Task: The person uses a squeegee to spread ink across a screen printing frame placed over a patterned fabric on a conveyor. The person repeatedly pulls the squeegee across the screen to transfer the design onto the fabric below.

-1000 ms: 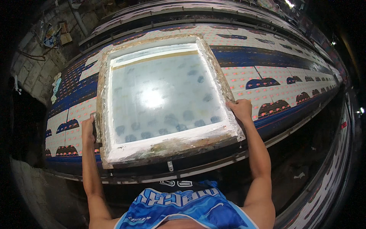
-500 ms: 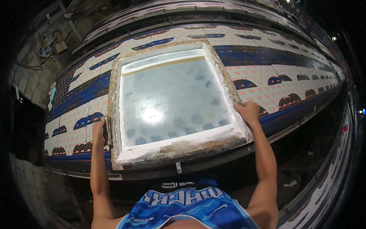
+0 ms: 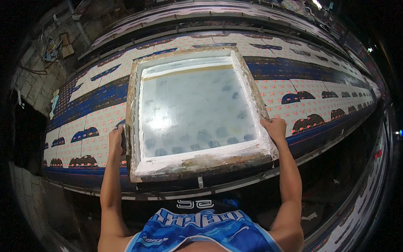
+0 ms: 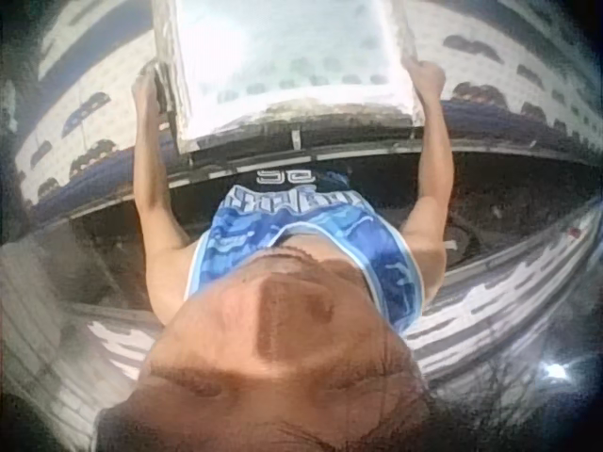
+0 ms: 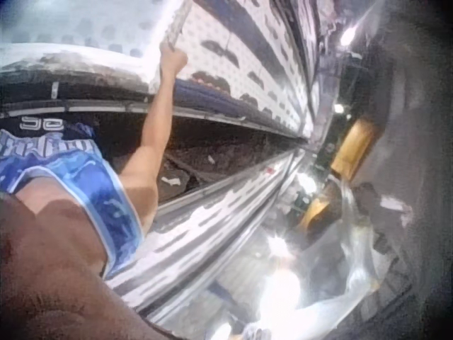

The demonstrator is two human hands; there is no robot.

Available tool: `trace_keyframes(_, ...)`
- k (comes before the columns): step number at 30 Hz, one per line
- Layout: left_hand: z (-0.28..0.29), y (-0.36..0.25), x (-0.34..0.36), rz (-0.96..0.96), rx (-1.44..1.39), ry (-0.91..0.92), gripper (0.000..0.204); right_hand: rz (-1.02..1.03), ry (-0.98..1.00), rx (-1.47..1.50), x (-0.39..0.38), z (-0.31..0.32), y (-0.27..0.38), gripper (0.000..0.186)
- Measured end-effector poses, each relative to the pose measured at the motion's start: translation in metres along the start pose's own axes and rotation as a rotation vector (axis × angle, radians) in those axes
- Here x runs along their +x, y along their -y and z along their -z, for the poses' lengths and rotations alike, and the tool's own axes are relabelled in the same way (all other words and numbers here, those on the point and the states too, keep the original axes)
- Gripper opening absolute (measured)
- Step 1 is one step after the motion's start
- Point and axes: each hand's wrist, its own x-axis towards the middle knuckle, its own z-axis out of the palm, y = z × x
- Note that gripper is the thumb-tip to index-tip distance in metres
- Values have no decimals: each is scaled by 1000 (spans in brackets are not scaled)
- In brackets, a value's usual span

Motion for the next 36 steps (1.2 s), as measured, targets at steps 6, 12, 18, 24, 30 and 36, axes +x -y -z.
trace_keyframes(6,-87,46,-32,-94,186,-145,57,2,40,18,40,3,-93,52)
trace_keyframes(12,-141,62,-70,-111,167,-162,56,-2,39,-9,42,-1,-159,54)
trace_keyframes(18,-169,74,-73,-133,219,-175,57,50,-32,27,40,4,-189,52)
trace_keyframes(24,-176,91,-66,-157,227,-179,59,24,11,23,46,6,-205,50)
trace_keyframes(30,-198,81,-79,-145,266,-180,58,7,42,-16,55,12,-222,50)
trace_keyframes(36,-207,75,-88,-149,286,-192,59,37,36,3,58,23,-222,49)
